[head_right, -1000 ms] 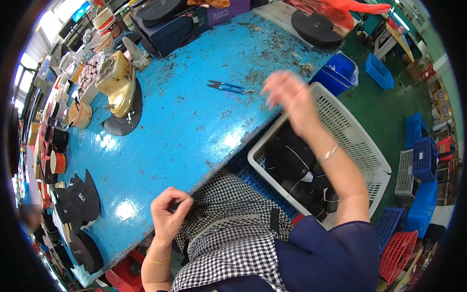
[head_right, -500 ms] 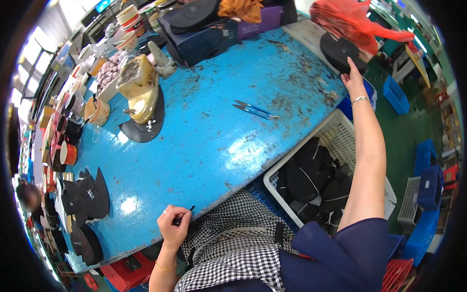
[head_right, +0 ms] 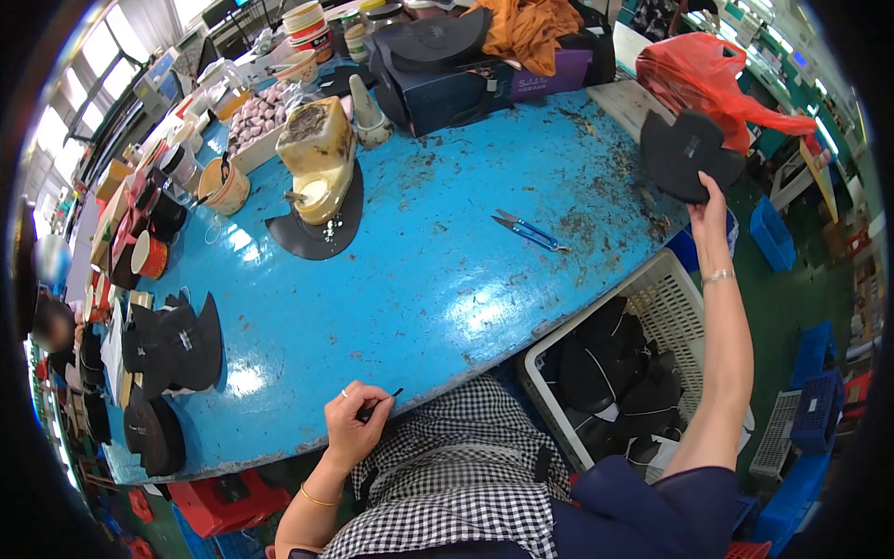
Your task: The person assembles components of a black shoe by applying adhesive with a brush and trimming excess material with scissors.
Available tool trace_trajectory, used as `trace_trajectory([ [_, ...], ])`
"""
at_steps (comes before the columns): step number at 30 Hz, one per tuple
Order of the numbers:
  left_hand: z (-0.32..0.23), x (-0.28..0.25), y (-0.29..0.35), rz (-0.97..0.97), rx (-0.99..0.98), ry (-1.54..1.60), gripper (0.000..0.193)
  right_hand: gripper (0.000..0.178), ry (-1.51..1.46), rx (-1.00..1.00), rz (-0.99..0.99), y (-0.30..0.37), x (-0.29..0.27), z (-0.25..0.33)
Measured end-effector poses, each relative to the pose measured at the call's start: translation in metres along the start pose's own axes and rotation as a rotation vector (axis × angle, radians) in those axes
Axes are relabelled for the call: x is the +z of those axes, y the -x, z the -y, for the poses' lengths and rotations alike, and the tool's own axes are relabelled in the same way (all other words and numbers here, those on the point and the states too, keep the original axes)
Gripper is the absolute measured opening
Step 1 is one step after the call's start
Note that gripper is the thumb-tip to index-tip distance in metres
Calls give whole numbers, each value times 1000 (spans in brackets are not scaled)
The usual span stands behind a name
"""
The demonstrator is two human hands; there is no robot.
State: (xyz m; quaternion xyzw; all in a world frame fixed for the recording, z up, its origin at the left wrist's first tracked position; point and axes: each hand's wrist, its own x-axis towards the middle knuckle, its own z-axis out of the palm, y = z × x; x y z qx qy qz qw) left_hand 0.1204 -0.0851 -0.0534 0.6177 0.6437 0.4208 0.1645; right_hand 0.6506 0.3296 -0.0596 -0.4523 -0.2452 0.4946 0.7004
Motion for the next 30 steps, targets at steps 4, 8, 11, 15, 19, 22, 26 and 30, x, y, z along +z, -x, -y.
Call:
trace_trajectory([
  [4, 0, -5, 2, -1, -2, 80, 12, 34, 120, 127, 317, 111, 57, 28],
  [8, 2, -25, 10, 24, -169, 337, 10, 50, 401, 484, 801, 181, 130, 30],
  [11, -4, -55, 31, -33, -465, 791, 5, 69, 601, 655, 1264, 238, 208, -6],
  [15, 2, -107, 76, -183, -580, 860, 8, 71, 949, 710, 2031, 289, 300, -103],
  [19, 10, -141, 94, -282, -524, 804, 9, 56, 1172, 597, 2288, 341, 385, -171],
  [22, 11, -142, 84, -308, -497, 732, 13, 60, 1148, 571, 2393, 374, 431, -204],
  [26, 29, -129, 53, -267, -462, 729, 8, 61, 1090, -119, 2281, 400, 439, -195],
  [30, 43, -119, 36, -302, -501, 833, 3, 49, 740, -137, 1779, 365, 386, -171],
])
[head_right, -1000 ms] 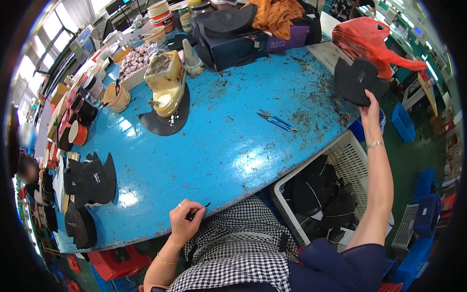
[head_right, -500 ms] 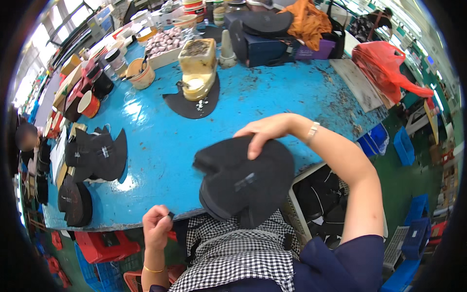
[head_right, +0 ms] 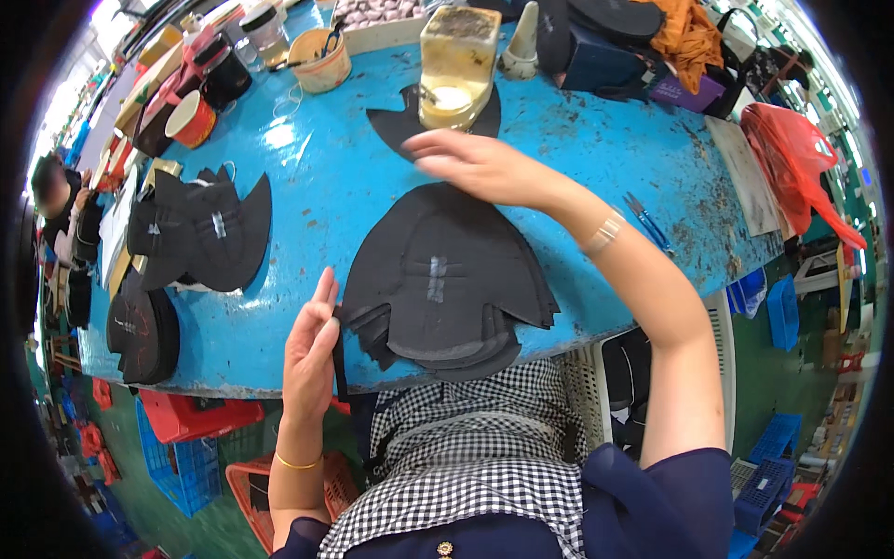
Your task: The person assembles components of a black shoe by applying adhesive with a brush and trimming excess material with scissors.
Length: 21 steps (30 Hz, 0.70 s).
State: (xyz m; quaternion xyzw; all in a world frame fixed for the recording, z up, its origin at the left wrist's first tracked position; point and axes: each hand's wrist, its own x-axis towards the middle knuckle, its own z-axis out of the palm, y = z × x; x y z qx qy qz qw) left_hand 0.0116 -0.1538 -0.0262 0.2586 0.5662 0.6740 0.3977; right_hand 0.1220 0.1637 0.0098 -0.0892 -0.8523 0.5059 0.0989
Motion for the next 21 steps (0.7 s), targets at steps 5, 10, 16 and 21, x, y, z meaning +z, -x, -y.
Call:
trace_trajectory([
  [5, 8, 16, -3, 128, -101, 13, 4, 52, -143, 285, -205, 123, 35, -2],
  [10, 7, 46, 28, 204, -136, -99, 4, 60, -127, 247, -412, 144, 47, -8],
  [16, -4, 44, 41, 209, -189, -78, 6, 61, -107, 199, -228, 154, 22, -16],
  [21, -45, 4, 19, -47, -109, -242, 9, 62, -52, 171, -200, 167, 17, -22],
])
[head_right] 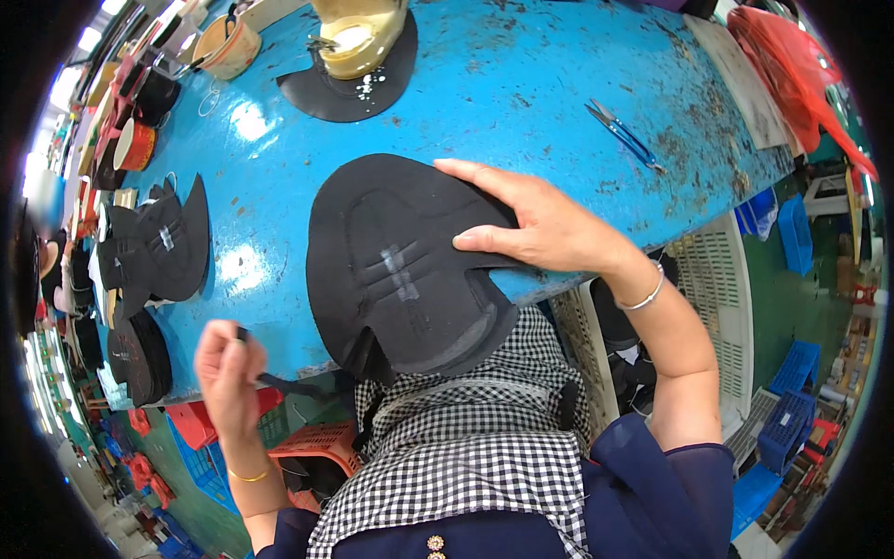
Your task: The person assembles components of a black shoe by applying adhesive with a brush and trimming excess material with scissors.
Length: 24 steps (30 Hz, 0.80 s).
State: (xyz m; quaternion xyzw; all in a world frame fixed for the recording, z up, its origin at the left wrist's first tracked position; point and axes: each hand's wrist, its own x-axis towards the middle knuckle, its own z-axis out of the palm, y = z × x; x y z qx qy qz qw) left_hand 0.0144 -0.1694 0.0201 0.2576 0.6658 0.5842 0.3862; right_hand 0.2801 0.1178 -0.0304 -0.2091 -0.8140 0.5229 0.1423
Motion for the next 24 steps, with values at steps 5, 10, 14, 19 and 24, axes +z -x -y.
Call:
trace_trajectory([
  [5, -61, -5, -51, -27, 483, -472, 17, 41, 298, 118, -391, 15, -85, -31],
  [10, -102, 69, -105, 649, 368, -726, 9, 28, 725, 586, -359, 42, -118, -57],
  [14, -67, 109, -136, 1076, 74, -861, 11, 22, 637, 470, -306, 46, -115, -79],
  [19, -42, 115, -149, 1078, 129, -862, 15, 13, -137, 264, -263, 34, -78, -45],
  [24, -42, 120, -151, 1065, 115, -864, 13, 19, -150, 225, -150, 30, -40, 10],
])
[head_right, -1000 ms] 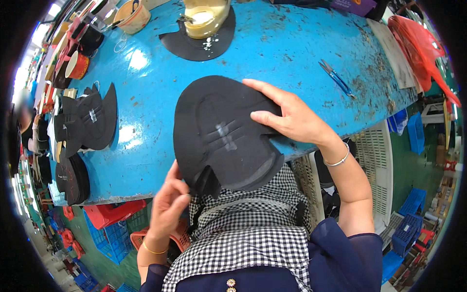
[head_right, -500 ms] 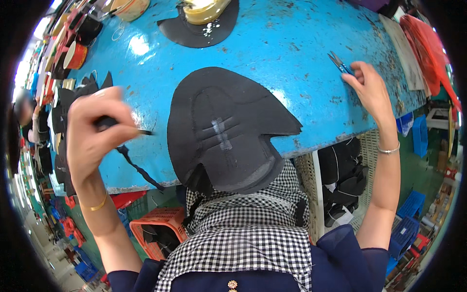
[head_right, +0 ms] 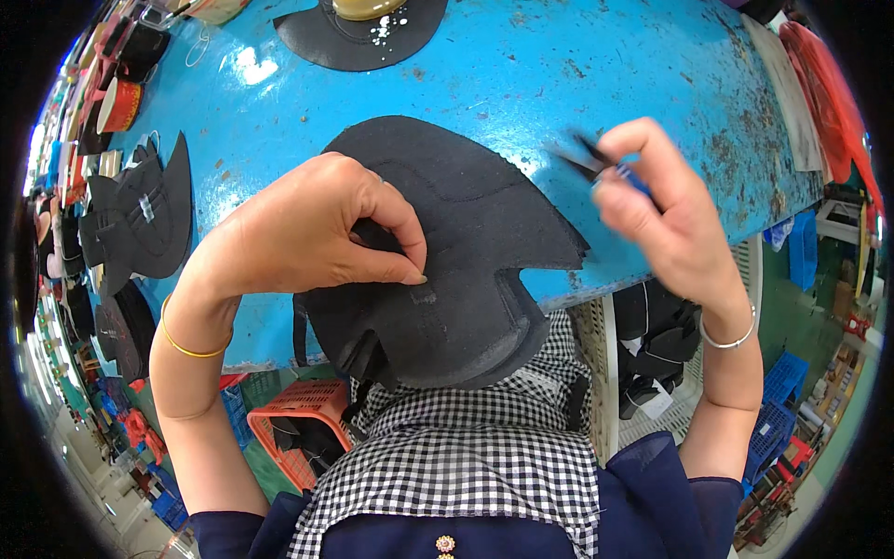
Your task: The person assembles components of a black shoe by applying adhesive with a brush and trimming excess material with scissors.
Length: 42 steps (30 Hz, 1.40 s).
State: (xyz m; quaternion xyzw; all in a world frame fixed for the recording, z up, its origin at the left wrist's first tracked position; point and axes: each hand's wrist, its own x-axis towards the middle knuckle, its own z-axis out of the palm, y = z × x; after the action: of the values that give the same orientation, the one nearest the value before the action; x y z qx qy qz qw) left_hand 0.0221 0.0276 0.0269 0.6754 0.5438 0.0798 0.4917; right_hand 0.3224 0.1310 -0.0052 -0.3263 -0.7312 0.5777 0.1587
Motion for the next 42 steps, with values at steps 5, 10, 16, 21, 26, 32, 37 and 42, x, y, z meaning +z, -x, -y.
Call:
trace_trajectory([
  [5, 6, 9, 2, -84, 62, -58, 15, 19, 518, -492, 354, -24, 49, 29],
  [10, 0, 14, 7, -274, 123, -245, 22, 18, 774, -477, 527, -29, 49, 36],
  [16, 15, -1, 8, -277, 165, -354, 25, 19, 571, -556, 353, -34, 55, 29],
  [21, 17, -5, 4, -229, 94, -213, 18, 19, 724, -533, 291, -34, 61, 33],
  [26, 9, -7, 5, -219, 44, -274, 15, 19, 825, -577, 134, -39, 67, 36],
  [32, 15, -9, 10, -185, 65, -189, 13, 27, 818, -438, 159, -49, 59, 42],
  [37, 13, -12, 10, -156, 53, -109, 13, 26, 758, -420, 190, -53, 66, 42],
  [42, 30, -8, 19, -247, 74, 156, 16, 18, 688, -399, 260, -42, 62, 71],
])
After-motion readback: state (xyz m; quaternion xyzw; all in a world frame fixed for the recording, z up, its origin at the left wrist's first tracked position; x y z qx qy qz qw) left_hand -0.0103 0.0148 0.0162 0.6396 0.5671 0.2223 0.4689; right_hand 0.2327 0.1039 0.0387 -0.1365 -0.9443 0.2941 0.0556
